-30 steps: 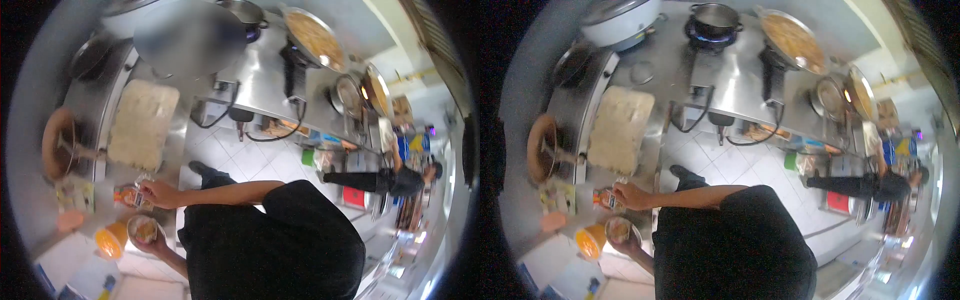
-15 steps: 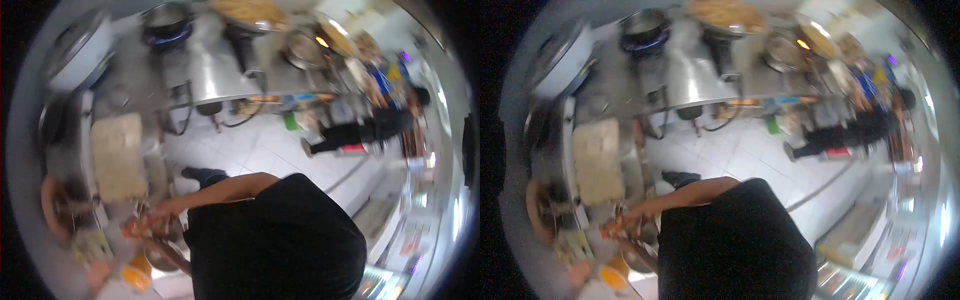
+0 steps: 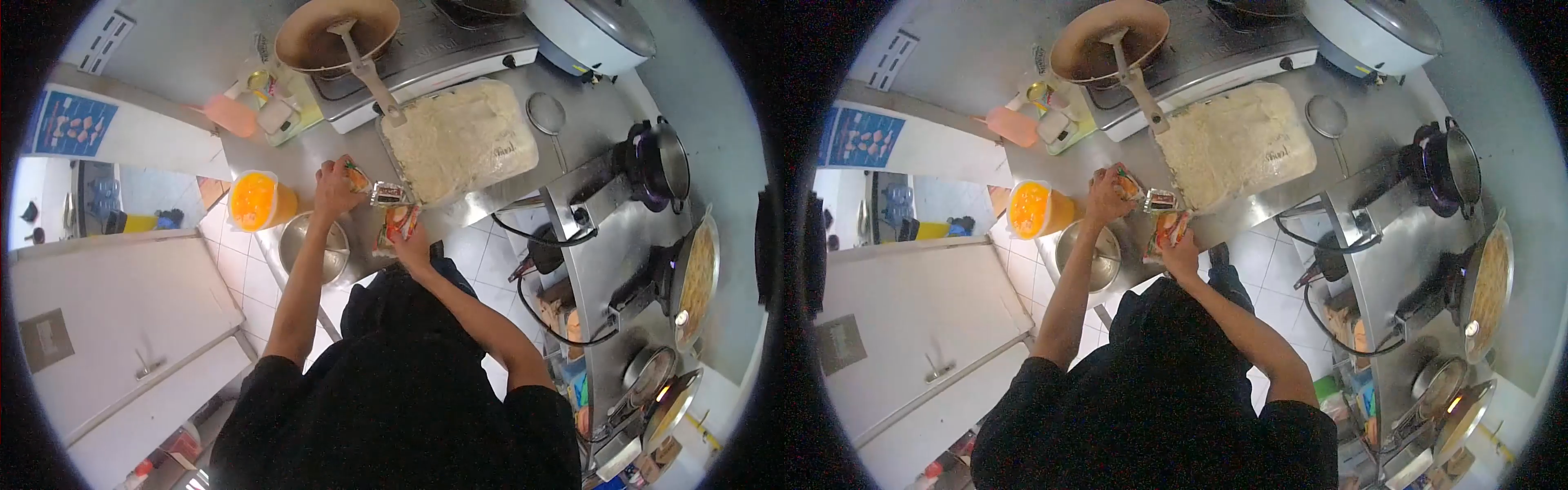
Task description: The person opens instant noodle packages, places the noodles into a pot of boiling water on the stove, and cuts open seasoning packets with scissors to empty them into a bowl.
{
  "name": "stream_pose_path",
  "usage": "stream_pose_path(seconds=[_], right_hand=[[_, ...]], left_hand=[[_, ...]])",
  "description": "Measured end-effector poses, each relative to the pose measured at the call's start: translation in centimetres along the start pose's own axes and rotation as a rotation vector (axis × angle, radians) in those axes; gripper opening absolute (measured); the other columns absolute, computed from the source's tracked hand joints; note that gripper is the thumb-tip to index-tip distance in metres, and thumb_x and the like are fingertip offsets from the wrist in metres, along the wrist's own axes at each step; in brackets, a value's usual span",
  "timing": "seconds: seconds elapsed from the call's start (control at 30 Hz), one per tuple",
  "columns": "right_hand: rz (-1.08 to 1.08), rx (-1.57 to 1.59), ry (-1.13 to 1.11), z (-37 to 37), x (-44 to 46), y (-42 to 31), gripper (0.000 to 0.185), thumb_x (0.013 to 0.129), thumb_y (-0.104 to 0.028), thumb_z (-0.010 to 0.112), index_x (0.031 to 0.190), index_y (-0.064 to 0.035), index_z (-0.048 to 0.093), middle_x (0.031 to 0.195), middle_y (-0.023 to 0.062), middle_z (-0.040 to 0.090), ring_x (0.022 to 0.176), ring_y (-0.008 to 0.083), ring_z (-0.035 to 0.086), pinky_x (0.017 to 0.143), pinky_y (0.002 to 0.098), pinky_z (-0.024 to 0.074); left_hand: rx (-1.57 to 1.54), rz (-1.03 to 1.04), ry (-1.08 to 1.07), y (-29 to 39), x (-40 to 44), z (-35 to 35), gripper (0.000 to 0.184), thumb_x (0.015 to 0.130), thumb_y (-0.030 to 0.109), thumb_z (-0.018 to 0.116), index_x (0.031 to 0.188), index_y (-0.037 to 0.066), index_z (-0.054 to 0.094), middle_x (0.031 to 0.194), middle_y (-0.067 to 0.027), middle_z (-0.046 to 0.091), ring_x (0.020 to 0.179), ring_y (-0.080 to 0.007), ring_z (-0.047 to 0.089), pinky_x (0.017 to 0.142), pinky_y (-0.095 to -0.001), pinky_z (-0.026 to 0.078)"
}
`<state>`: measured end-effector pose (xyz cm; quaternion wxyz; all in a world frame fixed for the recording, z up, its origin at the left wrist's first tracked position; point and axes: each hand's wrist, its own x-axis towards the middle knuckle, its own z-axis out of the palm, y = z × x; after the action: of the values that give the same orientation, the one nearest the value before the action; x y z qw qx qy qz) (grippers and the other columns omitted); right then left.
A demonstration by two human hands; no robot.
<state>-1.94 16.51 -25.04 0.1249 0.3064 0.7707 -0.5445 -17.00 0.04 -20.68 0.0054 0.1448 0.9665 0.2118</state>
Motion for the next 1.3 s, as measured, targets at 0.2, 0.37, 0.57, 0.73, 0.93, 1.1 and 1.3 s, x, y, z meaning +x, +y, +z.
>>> stream_pose_path(seconds=[0.2,0.37,0.57,0.73,0.93,1.1,1.3], right_hand=[[-0.22,-0.027,-0.047,2.0,3.6,-1.5,0.052,0.082,-0.025,0.067,0.119,0.0007,0.04,0.106,0.029,0.06,0.099,0.0468,0.06,0.084,0.0522,0.0469],[-0.423,-0.114,0.05,2.5,3.6,-2.5,0.066,0.082,-0.016,0.066,0.134,0.0044,0.03,0.123,0.0303,0.049,0.114,0.0462,0.051,0.094,0.052,0.0414],[-0.612,-0.076,-0.038,5.3,6.5,-1.0,0.085,0.081,-0.01,0.066,0.148,0.0013,0.016,0.138,0.0291,0.04,0.123,0.0445,0.045,0.103,0.0489,0.0367],[-0.809,0.052,0.038,3.0,5.5,-4.4,0.052,0.082,-0.005,0.064,0.13,-0.0014,0.046,0.121,0.0213,0.056,0.11,0.0372,0.056,0.094,0.0421,0.0447],[-0.802,0.076,-0.166,-0.9,1.9,-7.4,0.031,0.083,-0.01,0.065,0.111,-0.0005,0.056,0.112,0.0209,0.06,0.106,0.0392,0.057,0.092,0.0446,0.0445],[-0.998,0.08,-0.015,-2.1,0.1,-11.2,0.036,0.083,-0.015,0.069,0.114,-0.0022,0.056,0.104,0.0166,0.06,0.094,0.0333,0.06,0.081,0.0392,0.0486],[-0.836,0.204,-0.018,-2.3,-1.1,-10.6,0.037,0.083,-0.019,0.073,0.11,-0.0018,0.056,0.098,0.0128,0.06,0.086,0.0234,0.062,0.07,0.0336,0.0518]], left_hand=[[-0.402,-0.291,0.201,0.4,-2.6,-1.5,0.066,0.063,0.025,0.082,0.121,0.006,0.055,0.11,-0.0213,0.058,0.099,-0.0389,0.057,0.086,-0.0461,0.049],[-0.103,0.037,0.162,0.5,-4.2,1.5,0.056,0.069,0.02,0.077,0.117,0.003,0.055,0.118,-0.0242,0.052,0.099,-0.0419,0.059,0.084,-0.049,0.05],[0.183,-0.103,0.126,2.6,-2.4,1.9,0.051,0.076,0.021,0.073,0.118,0.002,0.05,0.139,-0.0236,0.038,0.104,-0.0447,0.057,0.084,-0.0501,0.05],[-0.026,-0.195,0.281,0.0,-1.1,2.1,0.031,0.089,0.015,0.058,0.117,0.002,0.055,0.102,-0.0249,0.064,0.084,-0.0419,0.064,0.07,-0.047,0.052],[-0.154,-0.211,0.522,0.8,-3.4,-3.7,0.019,0.09,0.013,0.058,0.104,0.003,0.066,0.082,-0.0209,0.068,0.072,-0.0362,0.067,0.062,-0.0428,0.052],[-0.242,-0.216,0.505,7.2,-7.0,-6.9,0.015,0.09,0.009,0.059,0.098,0.002,0.069,0.08,-0.0201,0.068,0.067,-0.0323,0.067,0.062,-0.038,0.051],[-0.2,-0.111,0.507,9.8,-9.3,-7.0,0.017,0.09,0.013,0.06,0.1,0.004,0.07,0.082,-0.0188,0.069,0.071,-0.0304,0.069,0.064,-0.0377,0.053]])
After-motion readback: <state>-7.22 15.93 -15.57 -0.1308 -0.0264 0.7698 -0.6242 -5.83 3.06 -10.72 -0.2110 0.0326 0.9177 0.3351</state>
